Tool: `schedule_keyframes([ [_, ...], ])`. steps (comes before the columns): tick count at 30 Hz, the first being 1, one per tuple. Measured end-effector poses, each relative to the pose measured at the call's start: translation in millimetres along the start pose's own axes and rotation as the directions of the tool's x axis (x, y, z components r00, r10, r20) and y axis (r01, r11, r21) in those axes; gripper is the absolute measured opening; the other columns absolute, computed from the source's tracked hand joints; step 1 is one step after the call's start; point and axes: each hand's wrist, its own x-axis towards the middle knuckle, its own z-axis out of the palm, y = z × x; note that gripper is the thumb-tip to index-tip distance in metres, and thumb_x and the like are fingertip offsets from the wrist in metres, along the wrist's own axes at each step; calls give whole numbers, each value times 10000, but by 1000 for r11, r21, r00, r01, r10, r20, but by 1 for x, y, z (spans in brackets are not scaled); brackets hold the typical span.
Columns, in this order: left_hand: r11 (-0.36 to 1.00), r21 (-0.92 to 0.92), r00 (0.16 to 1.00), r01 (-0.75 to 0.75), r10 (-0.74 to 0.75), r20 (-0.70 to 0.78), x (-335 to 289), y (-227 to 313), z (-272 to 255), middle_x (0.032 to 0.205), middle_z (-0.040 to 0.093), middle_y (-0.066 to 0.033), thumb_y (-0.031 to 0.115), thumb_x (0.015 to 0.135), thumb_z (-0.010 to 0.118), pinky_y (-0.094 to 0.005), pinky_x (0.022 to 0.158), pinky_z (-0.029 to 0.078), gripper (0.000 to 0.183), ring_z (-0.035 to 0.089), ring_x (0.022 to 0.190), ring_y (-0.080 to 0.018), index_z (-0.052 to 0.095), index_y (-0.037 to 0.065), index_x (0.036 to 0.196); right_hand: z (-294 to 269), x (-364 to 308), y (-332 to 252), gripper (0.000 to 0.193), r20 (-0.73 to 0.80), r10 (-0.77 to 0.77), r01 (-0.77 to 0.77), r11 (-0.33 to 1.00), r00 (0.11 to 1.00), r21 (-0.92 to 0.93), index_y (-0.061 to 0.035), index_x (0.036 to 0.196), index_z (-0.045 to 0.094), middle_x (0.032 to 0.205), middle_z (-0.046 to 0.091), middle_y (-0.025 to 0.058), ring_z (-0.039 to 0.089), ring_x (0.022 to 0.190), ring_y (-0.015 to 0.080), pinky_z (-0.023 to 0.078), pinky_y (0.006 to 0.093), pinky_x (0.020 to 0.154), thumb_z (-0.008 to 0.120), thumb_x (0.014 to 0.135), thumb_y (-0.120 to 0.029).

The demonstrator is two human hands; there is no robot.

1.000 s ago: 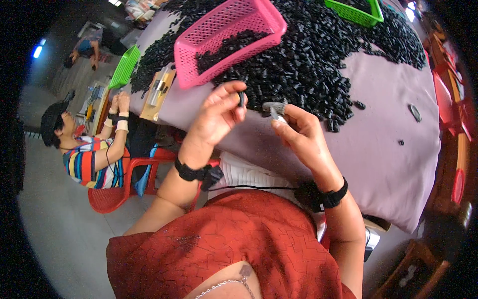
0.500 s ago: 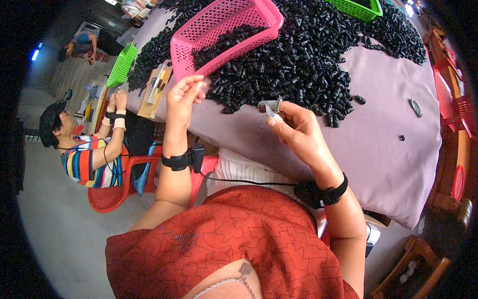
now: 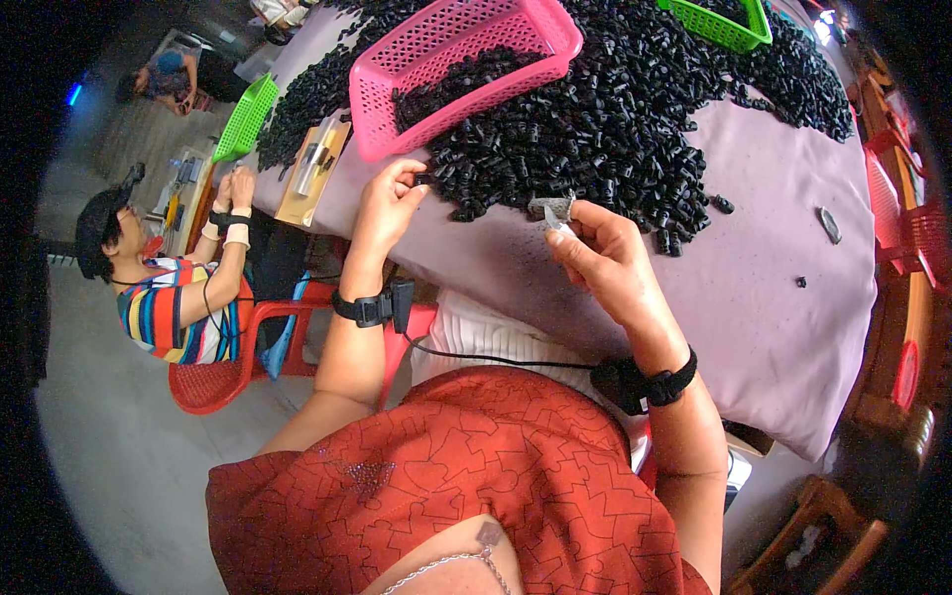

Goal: Manually assembling small black plastic components by hand at a workbench.

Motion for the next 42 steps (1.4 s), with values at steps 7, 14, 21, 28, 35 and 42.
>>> schedule_keyframes([
  [7,715,-677,985,175,-126,121,-17,37,-1,877,645,-14,34,879,636,-217,642,515,231,611,697,-83,649,23,1109,2,0,-6,115,2,11,-11,999,1000,-48,-49,924,593,691,464,-78,395,581,10,308,188,496,598,927,-164],
  [14,218,-826,837,519,65,543,-34,88,35,981,640,-49,71,916,589,-253,722,545,327,623,806,-126,571,7,1236,0,-2,-9,332,42,-17,16,999,999,33,-32,1204,561,781,519,-71,435,659,7,342,183,541,621,898,-145],
  [21,39,-777,765,628,149,626,-40,95,48,974,630,-47,101,922,601,-207,678,528,387,610,788,-103,501,40,1291,3,-6,-11,462,115,-72,69,997,991,35,1,1296,497,816,536,-55,462,710,26,375,186,604,651,879,-124],
  [28,24,-766,757,642,140,638,-41,99,52,970,631,-40,114,921,608,-189,661,528,389,612,788,-88,496,42,1287,3,-6,-8,467,190,-91,86,996,978,36,13,1290,493,827,538,-38,466,754,38,397,210,669,658,892,-167],
  [35,19,-763,757,646,111,644,-43,99,50,990,647,-40,97,900,638,-217,649,549,363,618,730,-96,534,53,1245,5,-9,-12,458,178,-61,52,997,982,58,4,1306,487,846,550,-44,462,743,31,386,196,621,640,904,-155],
  [42,-11,-753,742,658,183,645,-43,94,52,1071,644,-75,79,919,598,-202,691,563,395,645,821,-108,494,22,1296,2,-6,-3,409,171,-78,76,997,982,24,-7,1273,530,816,549,-56,452,704,25,378,193,593,637,904,-149],
])
